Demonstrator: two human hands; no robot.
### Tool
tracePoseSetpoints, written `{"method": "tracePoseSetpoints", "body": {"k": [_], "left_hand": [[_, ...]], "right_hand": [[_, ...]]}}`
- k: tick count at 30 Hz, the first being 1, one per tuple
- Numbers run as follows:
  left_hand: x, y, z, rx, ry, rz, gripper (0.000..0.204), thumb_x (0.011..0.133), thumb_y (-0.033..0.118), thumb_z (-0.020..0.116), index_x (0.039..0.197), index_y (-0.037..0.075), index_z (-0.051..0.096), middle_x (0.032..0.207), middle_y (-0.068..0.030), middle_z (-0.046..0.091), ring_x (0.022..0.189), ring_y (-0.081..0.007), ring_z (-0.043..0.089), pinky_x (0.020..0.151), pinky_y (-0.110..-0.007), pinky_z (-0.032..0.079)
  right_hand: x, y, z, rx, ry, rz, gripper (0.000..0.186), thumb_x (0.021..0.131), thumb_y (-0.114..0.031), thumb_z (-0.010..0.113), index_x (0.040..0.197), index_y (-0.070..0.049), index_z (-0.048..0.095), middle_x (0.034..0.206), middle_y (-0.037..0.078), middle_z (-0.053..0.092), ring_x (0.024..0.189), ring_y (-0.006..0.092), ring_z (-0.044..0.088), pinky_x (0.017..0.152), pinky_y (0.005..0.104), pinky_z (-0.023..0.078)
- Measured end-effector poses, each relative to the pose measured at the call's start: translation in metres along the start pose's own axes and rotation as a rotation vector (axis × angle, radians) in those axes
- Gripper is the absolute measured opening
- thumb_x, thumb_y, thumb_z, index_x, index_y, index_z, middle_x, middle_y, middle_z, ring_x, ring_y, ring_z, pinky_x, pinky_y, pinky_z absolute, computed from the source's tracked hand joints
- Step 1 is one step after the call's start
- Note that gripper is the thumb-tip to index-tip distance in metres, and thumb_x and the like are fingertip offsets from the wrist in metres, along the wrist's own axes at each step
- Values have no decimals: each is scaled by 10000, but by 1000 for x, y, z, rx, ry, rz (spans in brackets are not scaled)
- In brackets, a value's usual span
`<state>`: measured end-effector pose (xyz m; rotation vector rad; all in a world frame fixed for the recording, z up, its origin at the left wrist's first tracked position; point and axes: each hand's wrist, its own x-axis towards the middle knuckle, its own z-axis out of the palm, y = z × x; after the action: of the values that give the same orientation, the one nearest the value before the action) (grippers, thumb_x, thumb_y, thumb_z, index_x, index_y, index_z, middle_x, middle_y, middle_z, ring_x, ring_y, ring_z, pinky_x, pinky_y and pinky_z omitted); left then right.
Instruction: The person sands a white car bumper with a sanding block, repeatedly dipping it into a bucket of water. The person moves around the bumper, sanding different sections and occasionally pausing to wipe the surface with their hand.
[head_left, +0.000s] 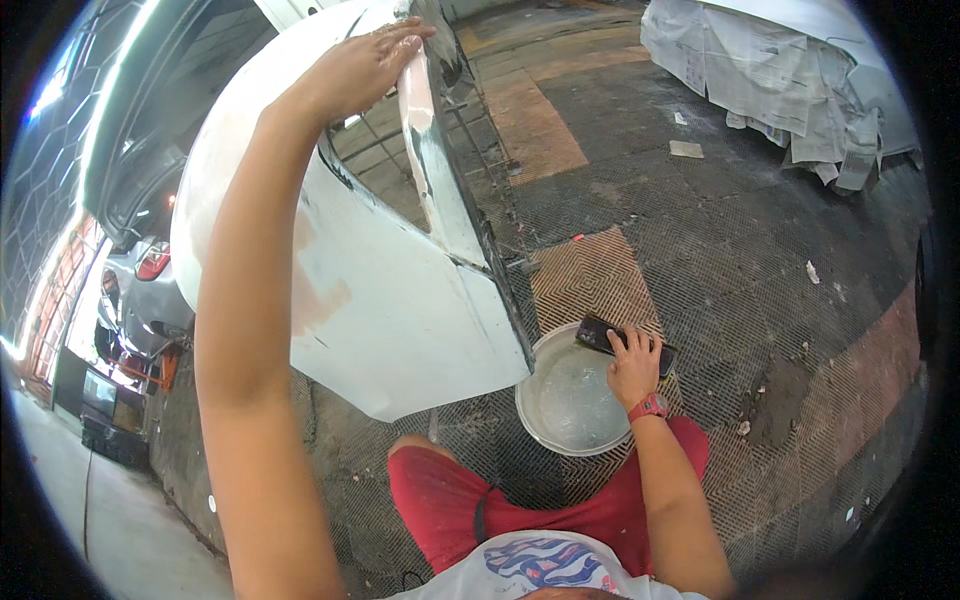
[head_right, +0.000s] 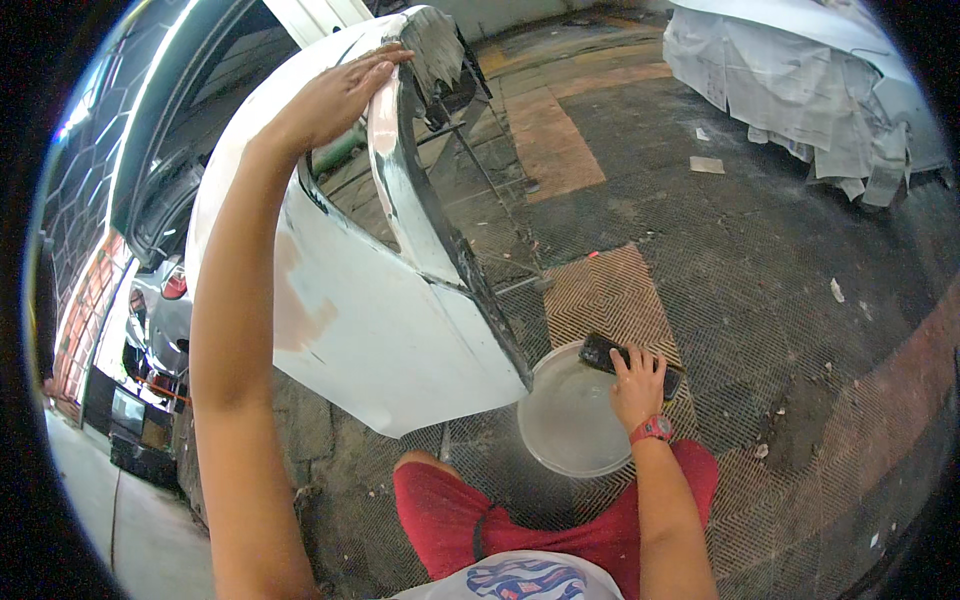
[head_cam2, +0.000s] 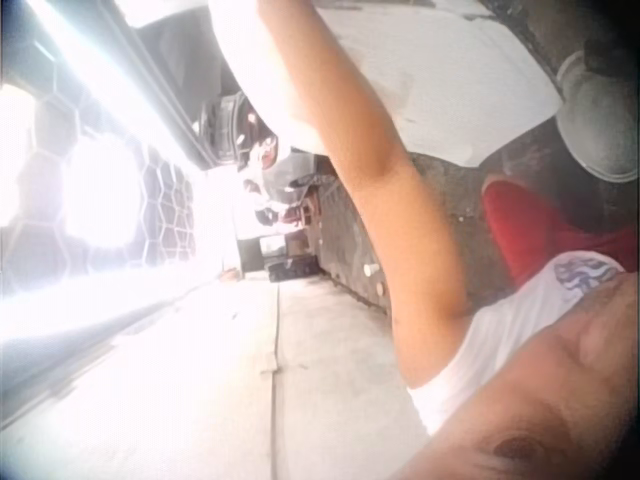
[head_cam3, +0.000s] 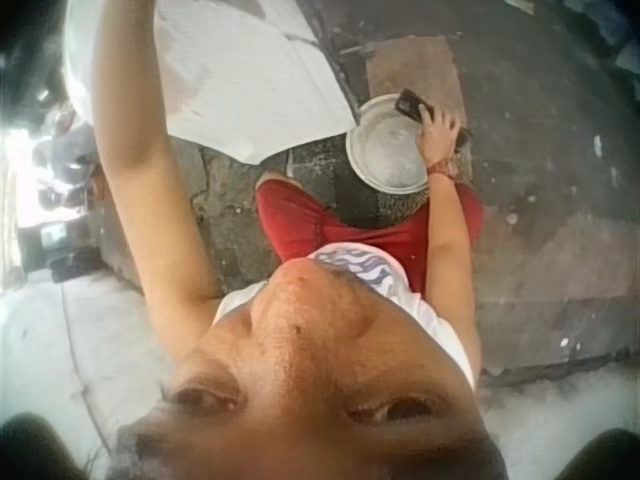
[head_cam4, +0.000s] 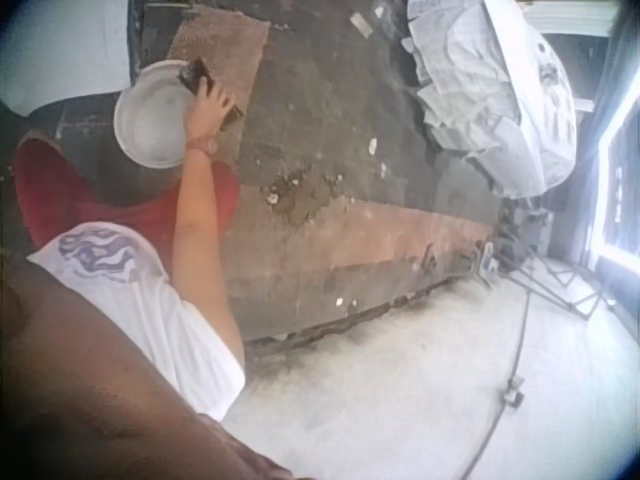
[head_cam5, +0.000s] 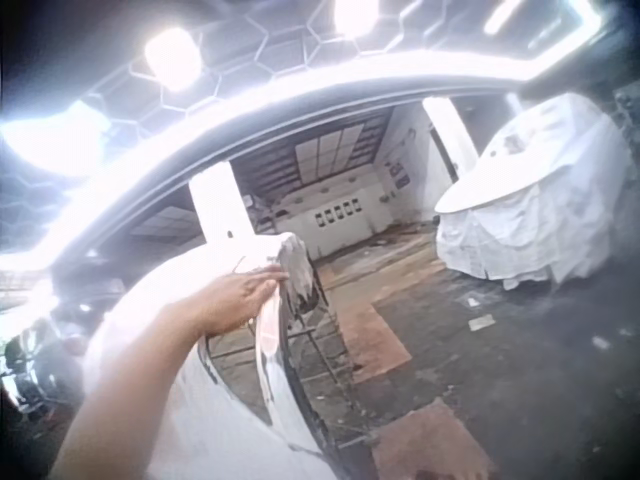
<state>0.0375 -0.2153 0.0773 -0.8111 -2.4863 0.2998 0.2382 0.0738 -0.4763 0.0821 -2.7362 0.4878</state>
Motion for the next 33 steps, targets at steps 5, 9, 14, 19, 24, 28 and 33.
{"method": "tracePoseSetpoints", "body": {"k": [5, 9, 14, 19, 24, 28, 33], "left_hand": [[-57, 18, -8, -40, -41, 65, 632, 1178, 670, 363, 1675, 339, 571, 1808, -14, 450, 1627, -317, 483, 1384, -529, 344], [-99, 16, -12, 185, 62, 204, 821, 1094, 785, 466, 1752, 294, 454, 1845, -79, 367, 1623, -360, 477, 1403, -557, 294], [-105, 34, -22, 198, -112, 199, 724, 1023, 730, 666, 1093, 36, 859, 997, -193, 799, 1041, -390, 741, 1319, -551, 403], [-108, 24, 7, 120, 176, 324, 740, 959, 719, 774, 675, 35, 784, 637, -127, 655, 743, -301, 607, 975, -448, 533], [-109, 27, 9, 65, 232, 286, 793, 918, 796, 773, 671, 43, 798, 622, -110, 682, 755, -286, 643, 974, -431, 549], [-109, 29, 8, 79, 223, 235, 826, 891, 837, 768, 682, 40, 811, 620, -96, 695, 777, -284, 671, 985, -422, 562], [-111, 31, 6, 77, 181, 219, 821, 895, 826, 770, 696, 31, 819, 623, -104, 697, 787, -297, 675, 1008, -414, 563]], "right_hand": [[-1, 0, 1, -37, 23, -23, 632, 831, -116, 839, 1454, -153, 739, 1512, 130, 648, 1439, 339, 568, 1290, 604, 332], [-6, 5, 16, -137, -22, -399, 557, 929, -175, 747, 1485, -151, 728, 1496, 141, 662, 1433, 356, 582, 1290, 595, 334], [-13, -26, 87, -393, -698, -612, 427, 1007, -201, 662, 1411, -218, 800, 1496, 143, 694, 1413, 367, 630, 1246, 659, 373], [-20, -45, 175, -566, -1168, -269, 441, 1081, -272, 588, 1478, -201, 769, 1580, 160, 682, 1457, 413, 640, 1216, 685, 446], [-76, -14, 213, -322, -1122, -137, 514, 1079, -322, 545, 1519, -139, 738, 1591, 181, 683, 1470, 375, 655, 1223, 580, 512], [-56, -22, 175, -253, -988, -370, 444, 995, -287, 650, 1374, -113, 802, 1448, 167, 758, 1354, 348, 724, 1179, 537, 529], [20, -65, 40, -496, -687, -704, 294, 872, -251, 777, 1127, -150, 882, 1199, 143, 823, 1214, 369, 743, 1074, 545, 517]]}}
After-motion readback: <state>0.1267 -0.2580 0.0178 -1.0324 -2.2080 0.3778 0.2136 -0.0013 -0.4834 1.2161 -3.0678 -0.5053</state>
